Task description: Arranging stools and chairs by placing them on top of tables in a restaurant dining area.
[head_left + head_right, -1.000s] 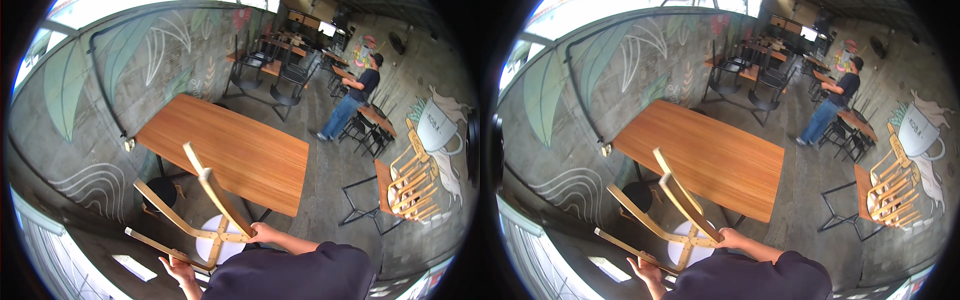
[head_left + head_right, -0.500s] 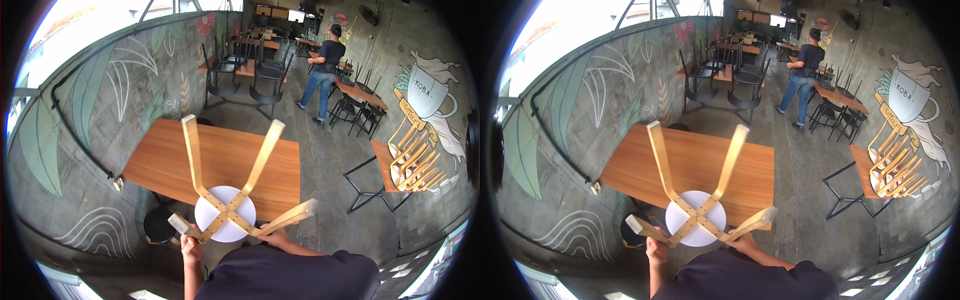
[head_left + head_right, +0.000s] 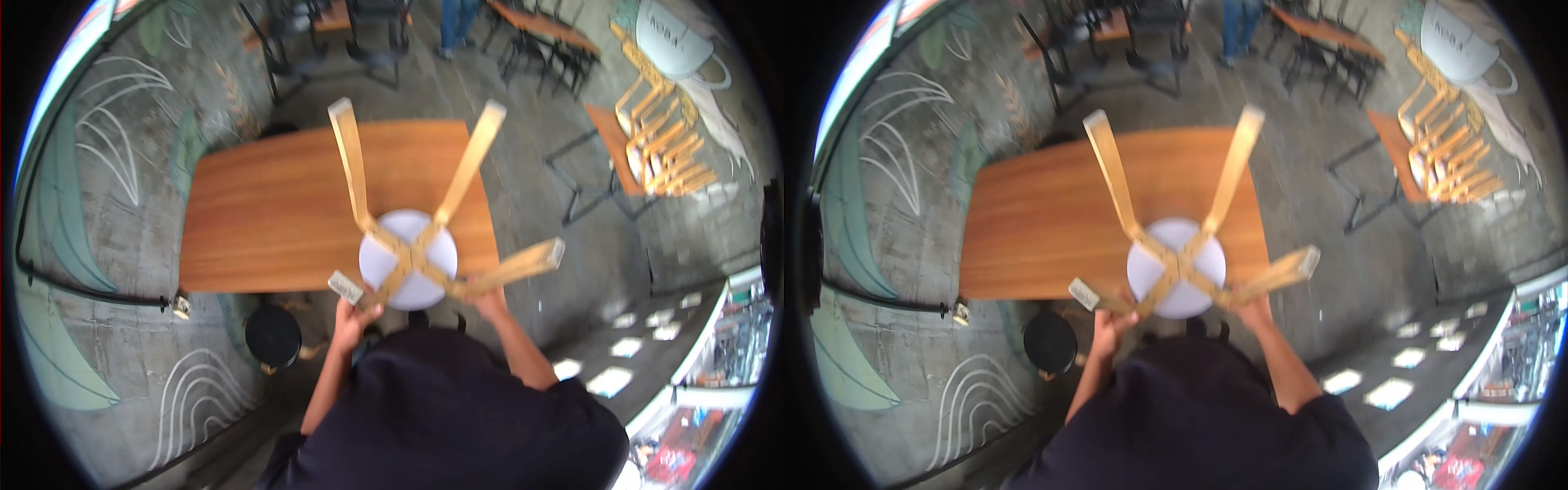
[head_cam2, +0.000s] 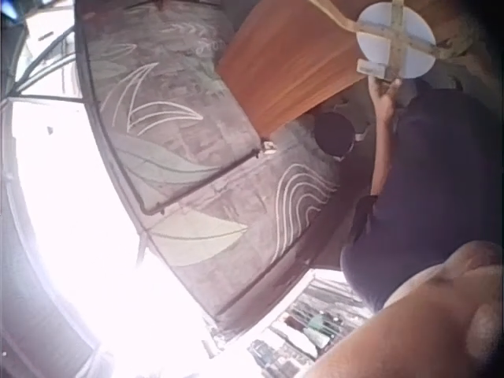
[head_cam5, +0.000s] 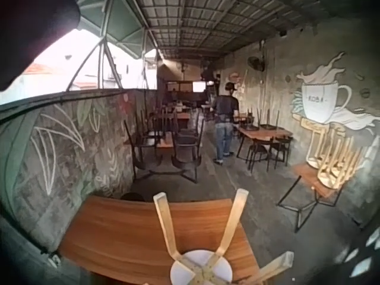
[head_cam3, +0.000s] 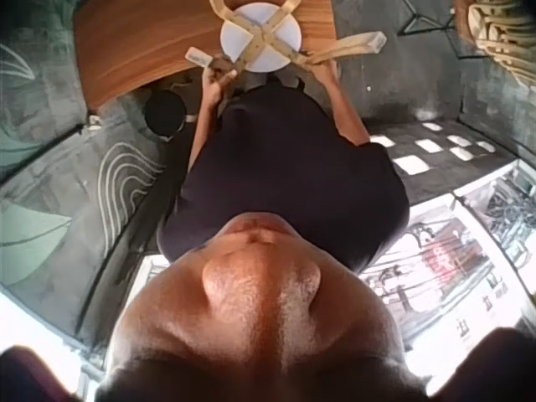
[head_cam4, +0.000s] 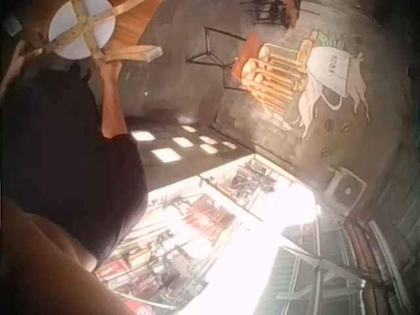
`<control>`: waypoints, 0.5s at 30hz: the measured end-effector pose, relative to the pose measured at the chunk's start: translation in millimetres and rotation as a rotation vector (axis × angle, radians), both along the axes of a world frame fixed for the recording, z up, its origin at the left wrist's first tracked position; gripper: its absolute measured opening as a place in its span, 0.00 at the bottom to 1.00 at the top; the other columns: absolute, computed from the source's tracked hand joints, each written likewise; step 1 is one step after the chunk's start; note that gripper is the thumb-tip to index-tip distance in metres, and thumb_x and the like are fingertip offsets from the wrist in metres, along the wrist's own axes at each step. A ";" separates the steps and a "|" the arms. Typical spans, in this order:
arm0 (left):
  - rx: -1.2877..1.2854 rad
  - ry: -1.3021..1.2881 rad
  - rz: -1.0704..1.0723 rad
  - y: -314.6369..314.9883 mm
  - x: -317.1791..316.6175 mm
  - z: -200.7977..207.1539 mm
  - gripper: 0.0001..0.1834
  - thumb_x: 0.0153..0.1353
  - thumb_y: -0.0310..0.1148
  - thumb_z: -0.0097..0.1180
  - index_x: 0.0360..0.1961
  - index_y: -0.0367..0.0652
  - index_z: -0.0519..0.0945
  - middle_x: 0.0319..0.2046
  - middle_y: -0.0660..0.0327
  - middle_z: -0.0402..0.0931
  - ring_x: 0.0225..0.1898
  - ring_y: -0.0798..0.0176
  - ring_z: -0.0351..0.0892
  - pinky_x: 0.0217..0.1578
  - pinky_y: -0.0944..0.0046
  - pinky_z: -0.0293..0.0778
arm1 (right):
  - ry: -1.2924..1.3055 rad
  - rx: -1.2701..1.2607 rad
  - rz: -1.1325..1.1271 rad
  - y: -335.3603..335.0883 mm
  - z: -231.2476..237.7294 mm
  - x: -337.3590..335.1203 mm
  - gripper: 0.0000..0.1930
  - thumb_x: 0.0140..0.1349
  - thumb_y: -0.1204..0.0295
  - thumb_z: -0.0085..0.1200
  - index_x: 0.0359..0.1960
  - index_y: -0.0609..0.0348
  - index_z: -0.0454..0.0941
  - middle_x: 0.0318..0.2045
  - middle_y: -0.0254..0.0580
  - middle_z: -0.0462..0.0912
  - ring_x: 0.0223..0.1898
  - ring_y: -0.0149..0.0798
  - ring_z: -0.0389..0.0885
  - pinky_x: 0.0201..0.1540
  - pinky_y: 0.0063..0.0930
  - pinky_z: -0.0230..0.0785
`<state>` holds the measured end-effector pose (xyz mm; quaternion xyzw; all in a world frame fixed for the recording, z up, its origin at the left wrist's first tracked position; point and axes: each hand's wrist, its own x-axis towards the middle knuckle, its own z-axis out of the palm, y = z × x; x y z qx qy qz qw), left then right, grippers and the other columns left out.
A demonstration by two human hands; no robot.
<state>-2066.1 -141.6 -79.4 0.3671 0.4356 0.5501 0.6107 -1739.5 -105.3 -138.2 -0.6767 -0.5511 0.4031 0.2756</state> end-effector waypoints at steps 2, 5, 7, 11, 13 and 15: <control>0.080 0.367 -0.073 0.5 -19.8 -8.3 0.26 0.47 0.23 0.66 0.49 0.38 0.73 0.46 0.57 0.73 0.48 0.62 0.73 0.48 0.61 0.69 | 0.019 -0.070 -0.026 1.2 -15.9 -9.0 0.19 0.41 0.78 0.67 0.39 0.58 0.76 0.34 0.38 0.80 0.39 0.35 0.79 0.42 0.31 0.72; 0.274 0.591 -0.094 7.9 -30.8 -15.0 0.24 0.49 0.24 0.65 0.49 0.36 0.73 0.44 0.56 0.75 0.47 0.61 0.75 0.47 0.61 0.70 | -0.065 0.003 -0.101 10.4 -34.2 -22.4 0.20 0.39 0.81 0.65 0.39 0.59 0.77 0.35 0.38 0.79 0.39 0.35 0.78 0.42 0.29 0.72; 0.278 0.593 -0.092 11.9 -31.0 -15.8 0.24 0.50 0.25 0.65 0.50 0.36 0.73 0.43 0.55 0.75 0.46 0.60 0.76 0.47 0.61 0.71 | -0.085 0.039 -0.173 17.2 -41.1 -27.6 0.21 0.38 0.82 0.64 0.39 0.59 0.77 0.35 0.38 0.79 0.39 0.35 0.78 0.42 0.29 0.72; 0.490 0.772 -0.049 24.3 -29.0 -16.5 0.24 0.51 0.24 0.65 0.50 0.36 0.72 0.45 0.51 0.75 0.48 0.54 0.76 0.47 0.59 0.71 | -0.106 -0.034 -0.220 35.8 -45.3 -27.7 0.22 0.37 0.83 0.63 0.40 0.60 0.77 0.36 0.38 0.79 0.39 0.37 0.78 0.43 0.29 0.71; 0.591 0.868 0.002 31.3 -30.7 -19.2 0.23 0.51 0.25 0.65 0.49 0.35 0.72 0.45 0.49 0.74 0.48 0.48 0.76 0.47 0.58 0.71 | -0.120 -0.040 -0.197 41.1 -47.9 -28.3 0.22 0.37 0.82 0.63 0.40 0.60 0.77 0.36 0.38 0.79 0.39 0.37 0.78 0.43 0.29 0.71; 0.560 0.815 -0.029 38.2 -31.0 -25.1 0.23 0.52 0.26 0.65 0.49 0.35 0.72 0.46 0.47 0.73 0.48 0.44 0.75 0.47 0.58 0.72 | -0.110 -0.037 -0.199 45.0 -51.7 -25.1 0.23 0.37 0.82 0.63 0.41 0.60 0.77 0.35 0.39 0.79 0.40 0.37 0.78 0.44 0.28 0.71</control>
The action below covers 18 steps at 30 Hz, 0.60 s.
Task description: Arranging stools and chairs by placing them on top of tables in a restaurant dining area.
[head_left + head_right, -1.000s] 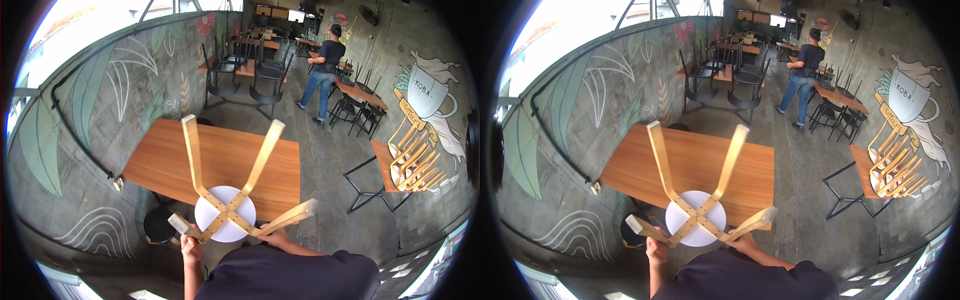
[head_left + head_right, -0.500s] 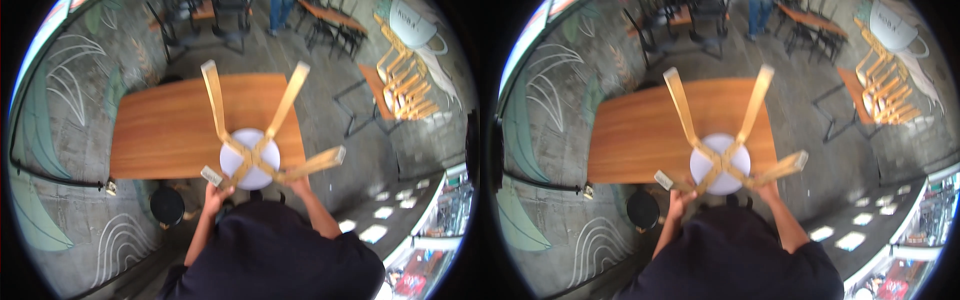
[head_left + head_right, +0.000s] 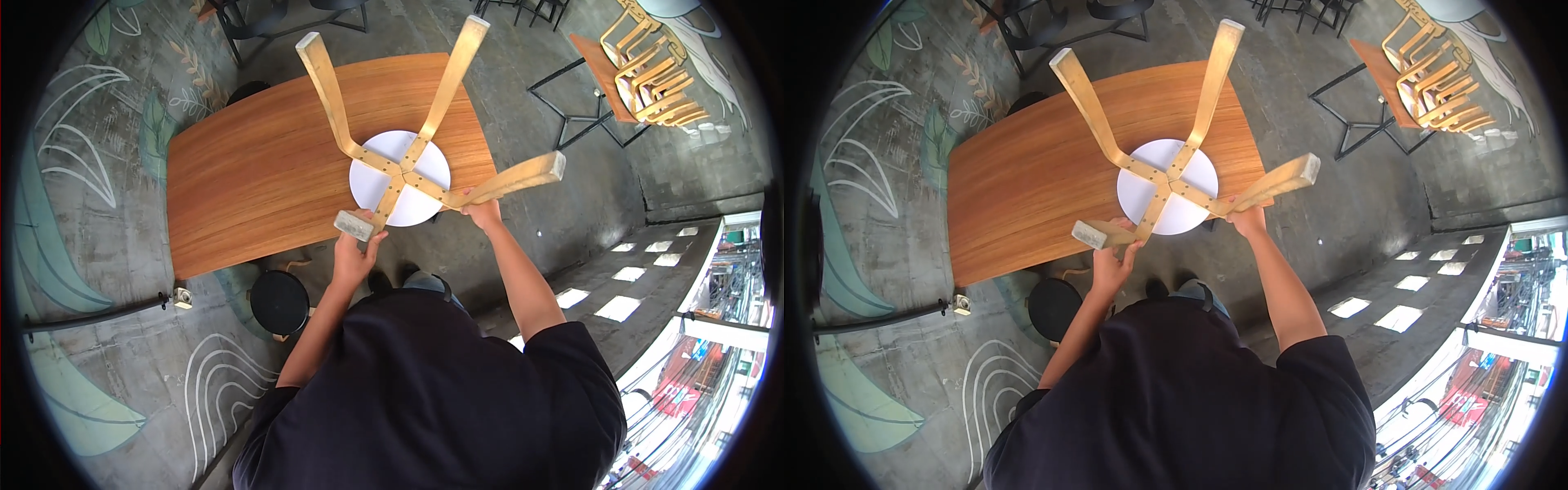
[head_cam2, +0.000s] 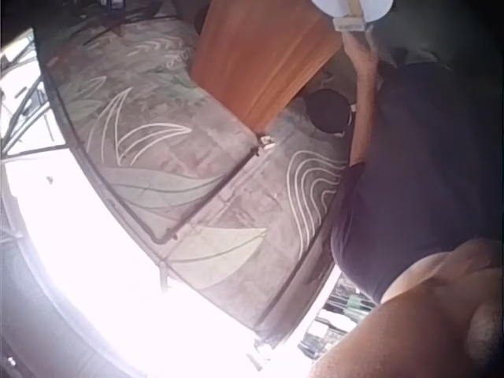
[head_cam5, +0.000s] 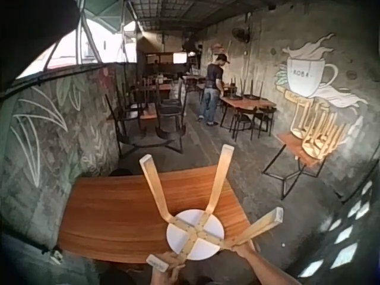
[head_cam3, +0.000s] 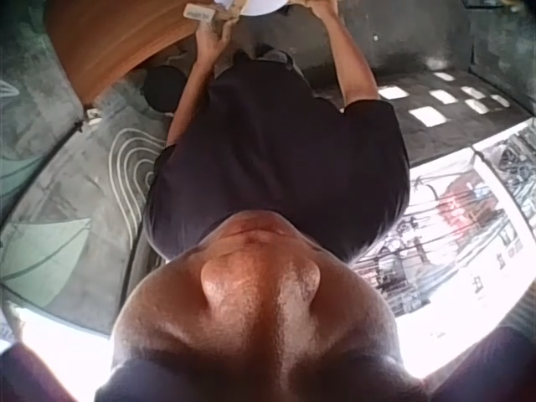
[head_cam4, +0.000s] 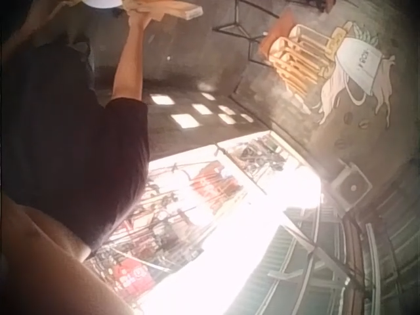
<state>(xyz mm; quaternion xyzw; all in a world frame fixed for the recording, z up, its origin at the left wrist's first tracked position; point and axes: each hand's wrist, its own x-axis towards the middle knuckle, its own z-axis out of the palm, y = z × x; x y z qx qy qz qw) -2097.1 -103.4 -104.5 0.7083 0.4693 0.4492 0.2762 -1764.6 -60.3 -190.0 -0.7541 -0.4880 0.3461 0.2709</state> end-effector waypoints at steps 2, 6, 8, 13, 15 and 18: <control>0.076 0.046 0.042 1.8 2.2 -6.3 0.23 0.53 0.27 0.64 0.49 0.36 0.71 0.47 0.47 0.74 0.47 0.44 0.75 0.47 0.57 0.72 | 0.015 -0.002 0.001 0.5 -6.9 2.4 0.23 0.37 0.81 0.64 0.41 0.58 0.77 0.35 0.38 0.80 0.40 0.38 0.79 0.45 0.29 0.71; 0.016 -0.045 0.118 -1.8 10.0 -2.9 0.23 0.56 0.26 0.62 0.52 0.36 0.69 0.46 0.42 0.74 0.48 0.40 0.75 0.46 0.54 0.72 | -0.087 -0.001 0.108 7.3 -20.1 4.2 0.18 0.46 0.69 0.58 0.41 0.51 0.78 0.39 0.43 0.82 0.44 0.44 0.80 0.47 0.35 0.71; 0.013 0.149 0.141 -4.3 7.5 9.4 0.26 0.56 0.26 0.61 0.55 0.37 0.67 0.46 0.40 0.73 0.49 0.40 0.75 0.45 0.54 0.72 | 0.022 0.137 0.031 9.3 -26.8 -1.4 0.05 0.51 0.75 0.55 0.29 0.57 0.73 0.24 0.37 0.78 0.28 0.36 0.78 0.30 0.34 0.70; -0.108 0.035 0.187 -12.9 1.6 19.7 0.34 0.57 0.29 0.61 0.62 0.38 0.60 0.50 0.39 0.70 0.52 0.41 0.73 0.47 0.52 0.73 | 0.086 0.192 0.003 5.6 -45.0 6.0 0.23 0.43 0.80 0.59 0.46 0.58 0.76 0.40 0.40 0.79 0.35 0.35 0.79 0.36 0.28 0.72; -0.177 -0.074 0.261 -31.5 -16.7 4.3 0.36 0.56 0.33 0.63 0.63 0.36 0.59 0.57 0.42 0.64 0.56 0.44 0.68 0.50 0.54 0.72 | 0.271 0.198 -0.069 -4.2 -62.1 7.9 0.30 0.44 0.79 0.59 0.53 0.58 0.69 0.41 0.42 0.79 0.38 0.39 0.78 0.38 0.31 0.72; -0.592 -0.028 0.303 -78.6 -73.1 -39.6 0.37 0.57 0.39 0.62 0.62 0.34 0.60 0.58 0.45 0.62 0.56 0.46 0.66 0.51 0.54 0.72 | 0.273 0.203 -0.214 -47.2 -105.1 4.6 0.34 0.46 0.76 0.59 0.58 0.56 0.60 0.41 0.45 0.77 0.33 0.39 0.78 0.34 0.30 0.71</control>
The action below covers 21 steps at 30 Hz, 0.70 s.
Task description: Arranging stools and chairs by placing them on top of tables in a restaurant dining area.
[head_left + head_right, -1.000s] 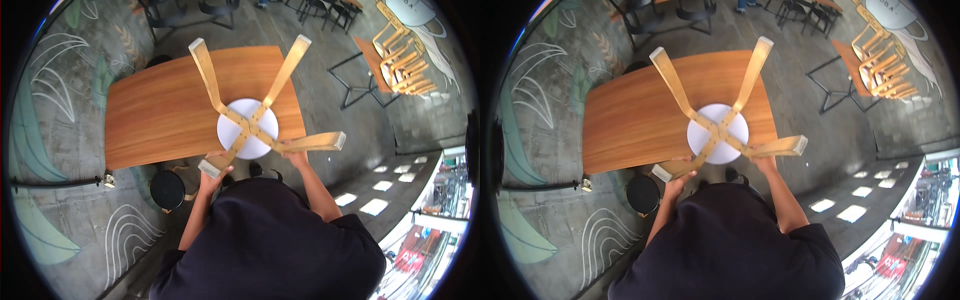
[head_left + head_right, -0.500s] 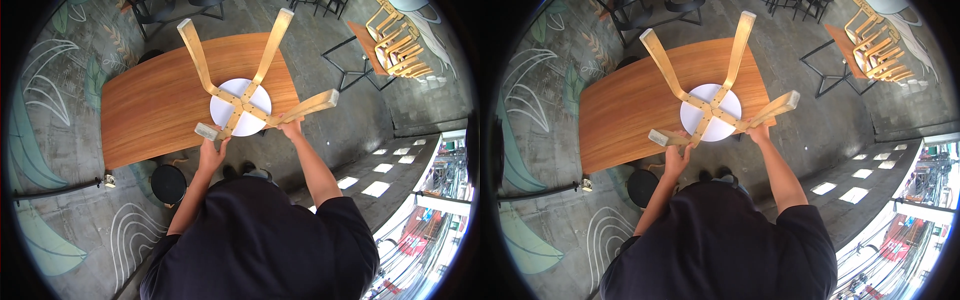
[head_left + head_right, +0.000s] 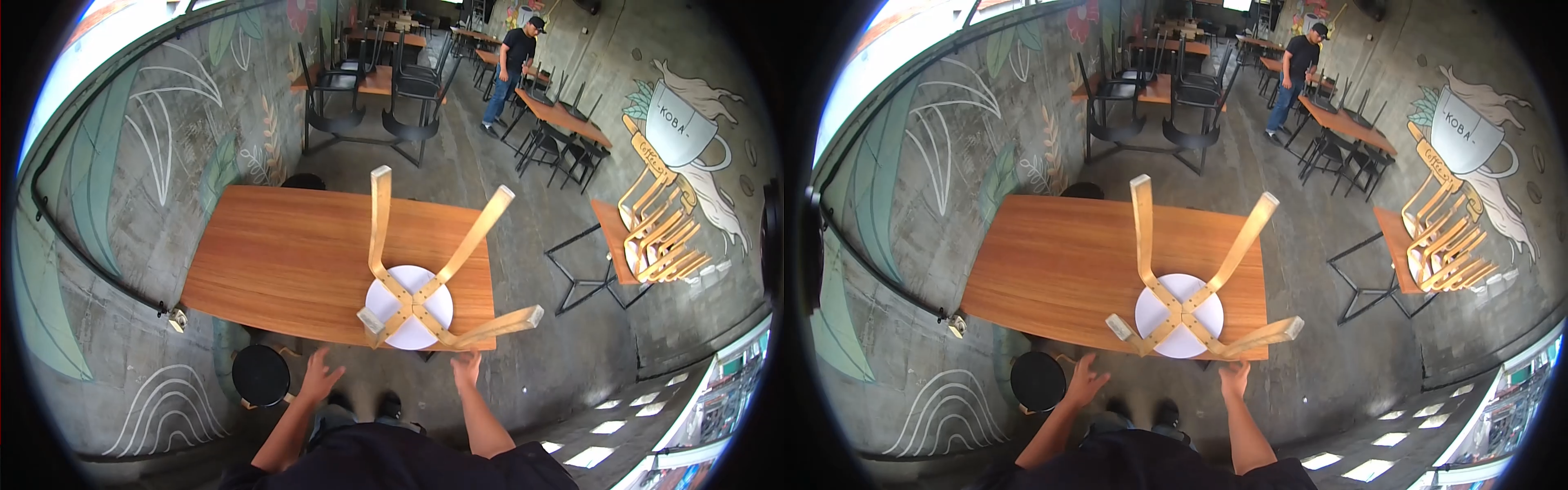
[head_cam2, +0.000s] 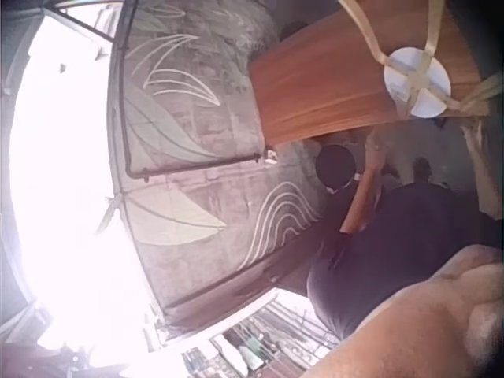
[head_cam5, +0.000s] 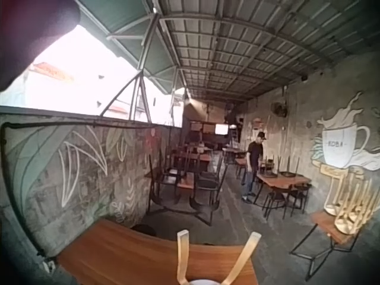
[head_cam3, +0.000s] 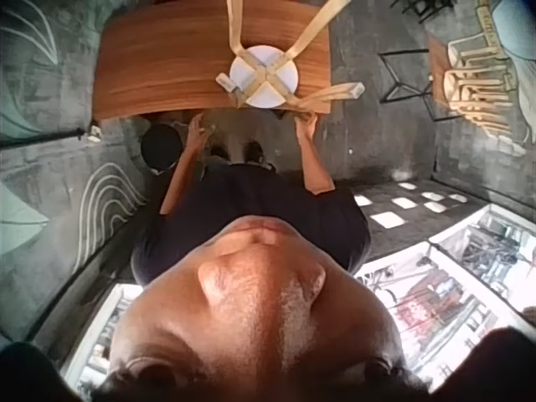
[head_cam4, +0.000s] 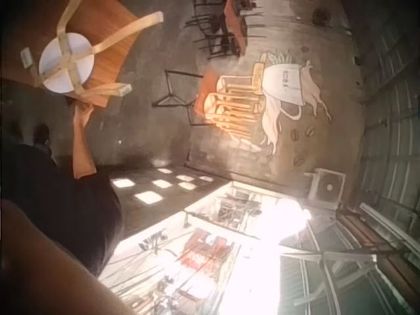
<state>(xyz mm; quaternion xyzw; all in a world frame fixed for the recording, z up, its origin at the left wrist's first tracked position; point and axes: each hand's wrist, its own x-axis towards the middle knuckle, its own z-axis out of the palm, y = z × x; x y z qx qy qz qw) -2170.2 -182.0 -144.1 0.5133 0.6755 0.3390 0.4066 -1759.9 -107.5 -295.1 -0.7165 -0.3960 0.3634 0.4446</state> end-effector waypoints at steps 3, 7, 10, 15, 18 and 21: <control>-0.626 -0.633 0.268 -60.8 -83.2 -51.0 0.31 0.58 0.41 0.60 0.58 0.36 0.66 0.54 0.49 0.68 0.49 0.47 0.74 0.46 0.51 0.75 | -0.272 -0.476 0.014 -78.3 -55.8 -3.2 0.23 0.52 0.74 0.54 0.52 0.56 0.67 0.28 0.44 0.76 0.24 0.40 0.76 0.23 0.40 0.68; -0.641 -0.624 0.585 -130.7 -202.0 -117.6 0.21 0.61 0.38 0.54 0.53 0.39 0.70 0.47 0.51 0.74 0.40 0.48 0.78 0.38 0.53 0.77 | 0.129 -0.768 1.343 -183.7 -96.7 16.7 0.12 0.62 0.62 0.45 0.35 0.55 0.77 0.28 0.41 0.79 0.28 0.41 0.78 0.29 0.39 0.70; -0.766 -0.425 0.662 -147.1 -297.0 -171.8 0.18 0.62 0.37 0.52 0.50 0.41 0.73 0.41 0.51 0.77 0.36 0.49 0.79 0.36 0.53 0.78 | -0.140 -0.509 1.542 -196.9 -101.2 -9.8 0.13 0.62 0.61 0.47 0.40 0.52 0.79 0.33 0.42 0.81 0.32 0.40 0.79 0.35 0.40 0.72; -0.873 -0.263 0.691 -147.5 -415.0 -266.0 0.19 0.62 0.39 0.53 0.52 0.43 0.74 0.52 0.57 0.71 0.49 0.49 0.74 0.48 0.45 0.73 | -0.292 -1.295 0.903 -195.6 -24.0 -125.8 0.13 0.63 0.64 0.49 0.45 0.50 0.80 0.39 0.41 0.82 0.39 0.36 0.80 0.40 0.34 0.73; -0.799 -0.003 0.656 -148.4 -444.4 -305.2 0.28 0.56 0.35 0.61 0.58 0.44 0.69 0.59 0.54 0.64 0.56 0.45 0.69 0.53 0.44 0.69 | -0.032 -1.241 0.562 -167.9 29.3 -204.0 0.12 0.65 0.65 0.46 0.45 0.52 0.80 0.39 0.39 0.82 0.40 0.35 0.80 0.41 0.31 0.73; -0.719 -0.050 0.882 -147.8 -452.1 -336.5 0.42 0.45 0.30 0.70 0.62 0.42 0.64 0.64 0.49 0.58 0.61 0.46 0.63 0.57 0.47 0.67 | 0.192 -1.113 0.469 -156.2 57.3 -252.4 0.12 0.65 0.66 0.48 0.46 0.55 0.79 0.37 0.38 0.82 0.36 0.32 0.80 0.38 0.27 0.73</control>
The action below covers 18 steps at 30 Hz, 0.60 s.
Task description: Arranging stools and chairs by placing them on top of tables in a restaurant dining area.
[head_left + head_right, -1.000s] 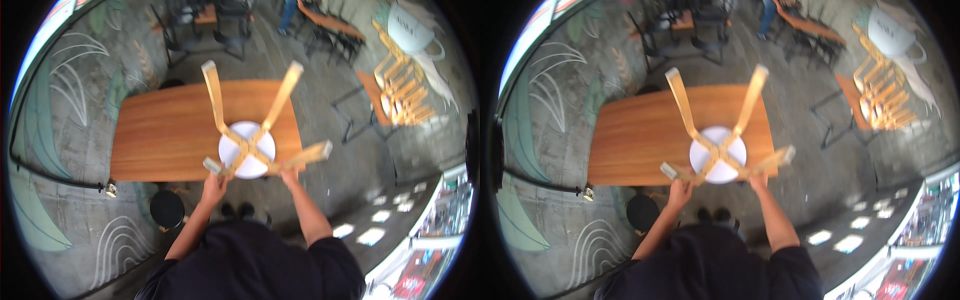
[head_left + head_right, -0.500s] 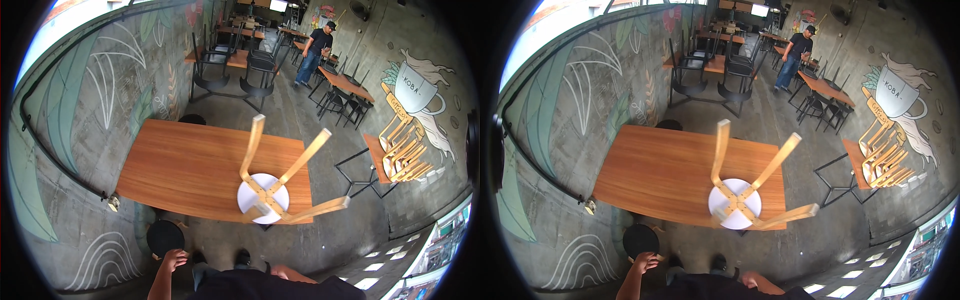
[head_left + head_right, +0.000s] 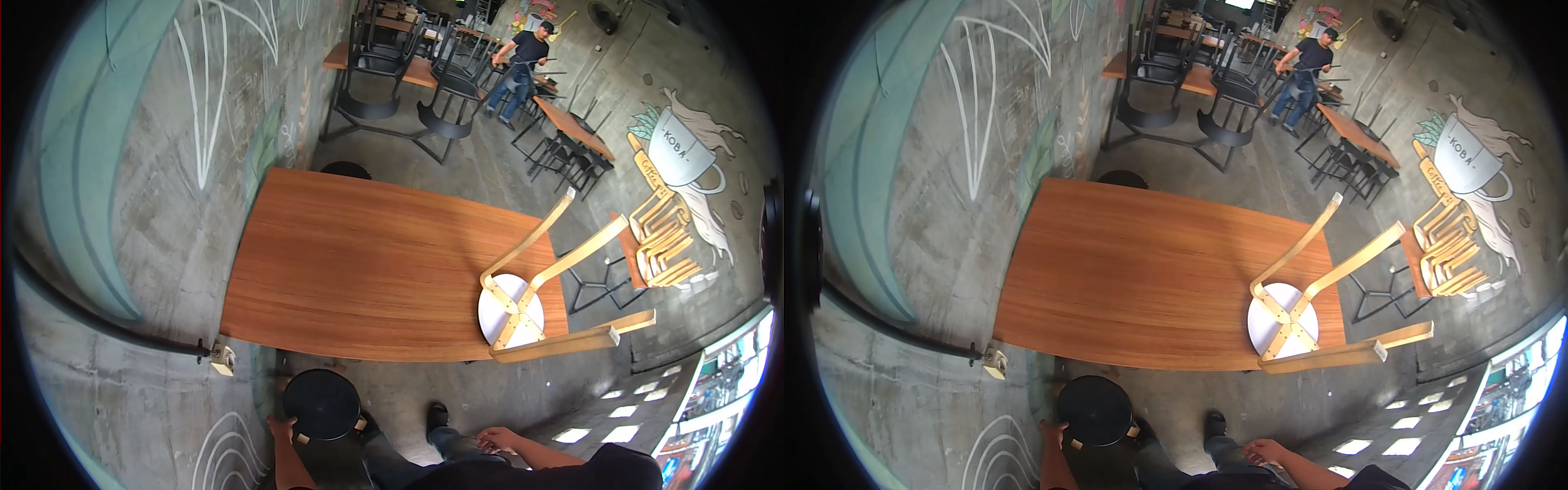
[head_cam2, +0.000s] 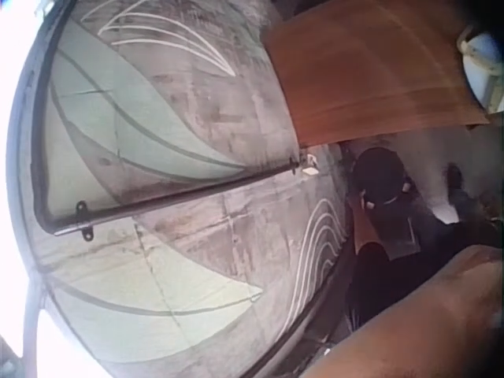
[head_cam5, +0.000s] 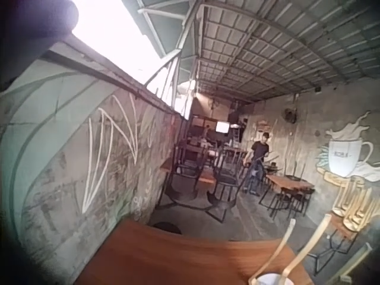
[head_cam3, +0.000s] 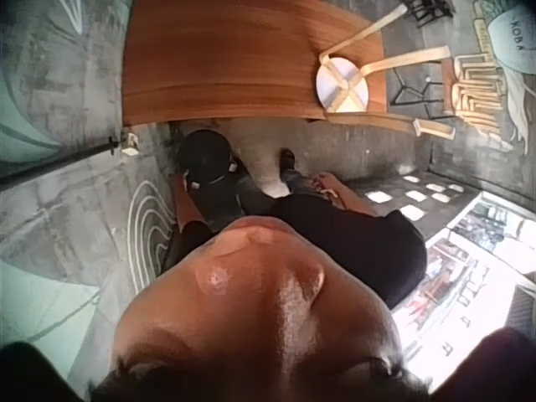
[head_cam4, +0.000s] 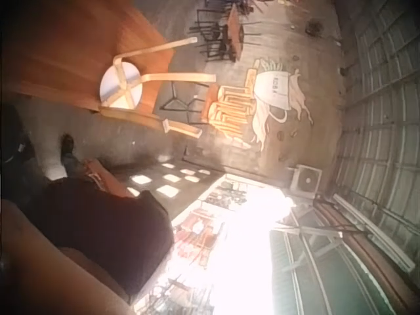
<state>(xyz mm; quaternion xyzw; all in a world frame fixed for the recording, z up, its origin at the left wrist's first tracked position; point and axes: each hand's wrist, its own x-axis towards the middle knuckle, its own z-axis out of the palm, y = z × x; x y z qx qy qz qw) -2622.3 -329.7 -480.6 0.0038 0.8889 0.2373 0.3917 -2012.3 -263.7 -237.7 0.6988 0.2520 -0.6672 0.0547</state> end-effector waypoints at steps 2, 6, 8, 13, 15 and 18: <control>0.120 0.001 -0.035 3.9 -0.9 -21.0 0.47 0.39 0.31 0.74 0.62 0.39 0.62 0.61 0.47 0.61 0.61 0.46 0.64 0.59 0.49 0.65 | 0.031 0.016 -0.011 -3.2 6.6 -11.0 0.13 0.64 0.67 0.50 0.46 0.58 0.79 0.35 0.38 0.82 0.33 0.30 0.80 0.34 0.26 0.73; 0.258 -0.256 -0.159 16.6 -8.5 -64.6 0.51 0.34 0.33 0.77 0.61 0.33 0.62 0.58 0.45 0.66 0.59 0.43 0.66 0.60 0.51 0.65 | -0.138 0.033 0.142 -31.3 12.9 -0.2 0.14 0.65 0.65 0.51 0.44 0.61 0.80 0.36 0.41 0.83 0.37 0.31 0.81 0.39 0.24 0.74; 0.232 -0.208 -0.169 20.5 -8.3 -84.0 0.51 0.34 0.34 0.78 0.61 0.33 0.62 0.57 0.45 0.67 0.59 0.44 0.67 0.59 0.51 0.66 | -0.211 -0.014 0.135 -43.6 19.8 10.9 0.14 0.64 0.64 0.52 0.43 0.60 0.80 0.36 0.41 0.83 0.39 0.32 0.82 0.43 0.26 0.74; 0.175 0.015 -0.341 28.0 -8.4 -118.9 0.48 0.35 0.38 0.78 0.58 0.33 0.66 0.53 0.46 0.71 0.55 0.44 0.71 0.55 0.51 0.69 | -0.268 -0.036 0.048 -51.3 24.8 30.6 0.15 0.65 0.61 0.52 0.48 0.56 0.79 0.39 0.39 0.83 0.42 0.33 0.81 0.47 0.28 0.72; 0.219 0.009 -0.127 28.2 -4.1 -127.5 0.47 0.35 0.39 0.78 0.57 0.33 0.67 0.51 0.45 0.73 0.54 0.44 0.72 0.53 0.50 0.70 | -0.301 -0.050 0.069 -55.3 22.4 38.9 0.16 0.65 0.61 0.51 0.48 0.57 0.78 0.40 0.40 0.83 0.43 0.34 0.81 0.48 0.27 0.72; 0.136 0.080 -0.177 25.5 5.6 -128.0 0.46 0.37 0.39 0.77 0.57 0.33 0.67 0.51 0.46 0.73 0.52 0.46 0.73 0.52 0.53 0.70 | -0.176 0.009 -0.067 -66.6 12.1 44.2 0.15 0.64 0.65 0.52 0.46 0.62 0.78 0.38 0.42 0.83 0.40 0.35 0.82 0.46 0.29 0.74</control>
